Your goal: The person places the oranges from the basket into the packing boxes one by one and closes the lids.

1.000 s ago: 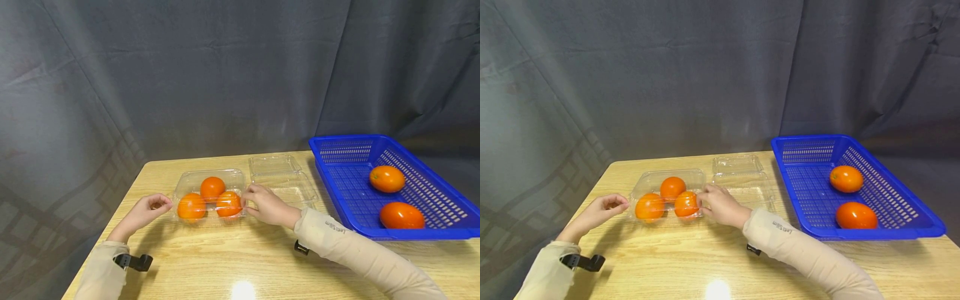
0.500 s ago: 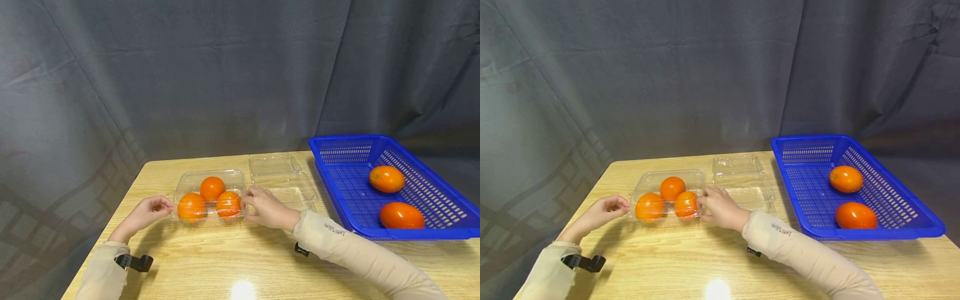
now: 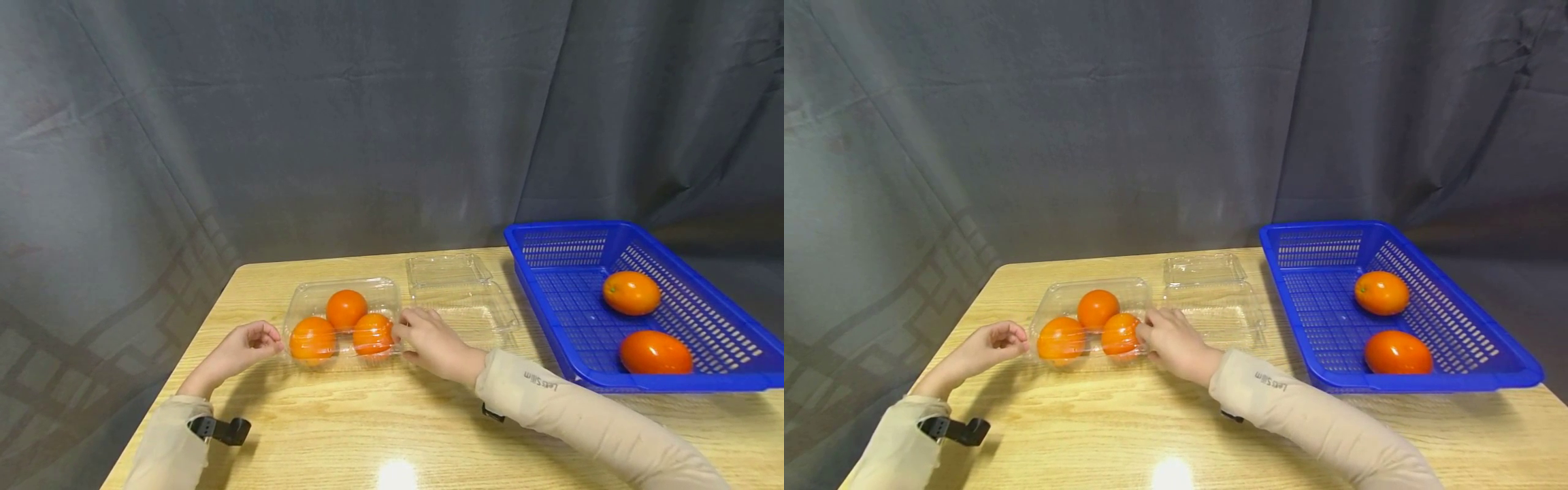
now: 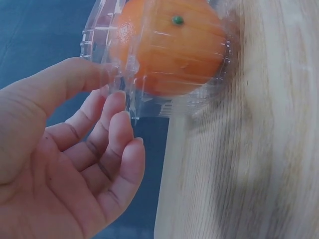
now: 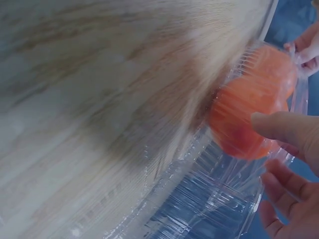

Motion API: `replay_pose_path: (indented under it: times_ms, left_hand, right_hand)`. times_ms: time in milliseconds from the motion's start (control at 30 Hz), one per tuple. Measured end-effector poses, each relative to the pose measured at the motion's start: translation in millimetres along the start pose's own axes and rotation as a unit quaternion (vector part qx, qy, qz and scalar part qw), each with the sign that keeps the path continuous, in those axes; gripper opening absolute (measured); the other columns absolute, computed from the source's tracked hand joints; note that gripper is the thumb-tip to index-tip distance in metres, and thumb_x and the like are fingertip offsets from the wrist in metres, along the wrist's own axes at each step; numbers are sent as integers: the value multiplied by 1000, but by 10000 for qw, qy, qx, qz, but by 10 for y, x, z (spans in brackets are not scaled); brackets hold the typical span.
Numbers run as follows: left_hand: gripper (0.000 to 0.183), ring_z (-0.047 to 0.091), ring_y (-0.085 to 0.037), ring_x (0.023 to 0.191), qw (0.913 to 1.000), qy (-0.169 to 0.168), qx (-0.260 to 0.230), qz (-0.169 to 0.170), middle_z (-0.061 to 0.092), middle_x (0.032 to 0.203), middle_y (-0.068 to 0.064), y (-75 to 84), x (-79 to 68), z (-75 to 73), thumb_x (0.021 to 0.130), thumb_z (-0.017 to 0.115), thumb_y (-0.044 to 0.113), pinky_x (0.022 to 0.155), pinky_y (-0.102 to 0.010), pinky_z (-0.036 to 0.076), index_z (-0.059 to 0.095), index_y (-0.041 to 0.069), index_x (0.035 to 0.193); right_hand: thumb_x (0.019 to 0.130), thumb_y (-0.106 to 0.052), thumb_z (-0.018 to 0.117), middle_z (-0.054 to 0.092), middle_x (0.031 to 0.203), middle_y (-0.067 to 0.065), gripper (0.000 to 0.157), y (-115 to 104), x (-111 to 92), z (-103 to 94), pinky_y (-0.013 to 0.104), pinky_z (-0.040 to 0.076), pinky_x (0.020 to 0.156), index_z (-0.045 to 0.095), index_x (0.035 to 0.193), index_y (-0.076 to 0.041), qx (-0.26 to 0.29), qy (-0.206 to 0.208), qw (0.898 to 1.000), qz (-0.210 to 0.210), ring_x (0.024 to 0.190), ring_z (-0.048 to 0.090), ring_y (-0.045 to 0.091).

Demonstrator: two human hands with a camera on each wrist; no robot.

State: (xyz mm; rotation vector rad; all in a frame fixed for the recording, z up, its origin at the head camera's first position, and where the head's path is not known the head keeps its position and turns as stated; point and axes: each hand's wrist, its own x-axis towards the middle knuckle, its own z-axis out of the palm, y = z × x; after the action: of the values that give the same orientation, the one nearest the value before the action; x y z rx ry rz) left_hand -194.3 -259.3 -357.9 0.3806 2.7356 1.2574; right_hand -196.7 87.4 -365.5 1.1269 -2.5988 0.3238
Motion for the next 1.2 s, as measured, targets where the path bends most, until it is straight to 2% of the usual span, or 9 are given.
replay_pose_path:
  times_ms: [133,267,367,467,567,767,867,1100,1200]
  left_hand:
    - [24,50,-6,71,9998,-96,-120,-141,54,80,-5,-4,-4,0,86,63,11,62,-21,43,53,-6,99]
    - [32,55,-11,75,9982,-217,-137,-536,55,81,-6,2,-8,2,87,63,15,66,-24,46,46,-6,103]
    - [42,57,-14,74,9948,-344,-238,-926,57,82,-7,15,-16,4,88,62,21,68,-26,49,41,-7,110]
    - [52,58,-15,71,9915,-492,-419,-1133,61,83,-7,22,-21,10,90,61,26,69,-26,52,37,-10,118]
    - [55,58,-13,71,9897,-613,-610,-1144,64,85,-8,20,-20,17,91,60,26,70,-25,54,36,-12,123]
    - [52,60,-11,72,9878,-709,-856,-1093,65,85,-8,7,-9,28,91,57,20,70,-26,55,34,-13,124]
    - [52,61,-11,72,9871,-737,-898,-1105,64,85,-7,-4,-8,30,91,57,19,70,-25,55,34,-13,125]
    - [50,61,-12,75,9866,-862,-942,-1019,64,85,-6,-16,-18,25,92,56,16,71,-26,54,32,-14,125]
    - [50,62,-13,76,9862,-867,-962,-1032,64,85,-5,-14,-18,24,92,56,16,73,-27,55,33,-13,125]
  right_hand:
    - [68,-12,81,55,93,-2,27,-7,2,23,25,38,72,62,87,-16,-257,101,9996,-86,87,51,14]
    - [68,-13,80,56,91,-3,27,-13,5,50,24,36,69,61,87,-15,-621,269,9975,-228,83,51,14]
    - [69,-14,78,58,95,-1,26,-18,10,73,25,39,71,60,88,-14,-1120,414,9919,-438,84,54,15]
    - [71,-11,75,60,99,2,25,-23,9,98,26,42,74,58,89,-12,-1653,568,9823,-677,86,56,15]
    - [72,-6,71,61,102,3,24,-25,4,120,26,41,74,58,91,-11,-1953,688,9750,-807,85,56,14]
    - [69,2,69,64,111,8,27,-7,-14,161,25,41,73,60,93,-10,-2126,826,9694,-909,86,57,15]
    - [69,2,69,64,108,6,27,-4,-19,173,25,40,72,60,91,-10,-2226,870,9663,-957,84,57,15]
    - [69,-1,71,60,89,-3,25,-11,-29,185,23,38,71,59,87,-14,-2241,956,9637,-1095,79,54,11]
    - [70,-2,71,60,90,-4,24,-9,-29,192,23,39,72,59,88,-14,-2278,990,9623,-1109,80,55,11]
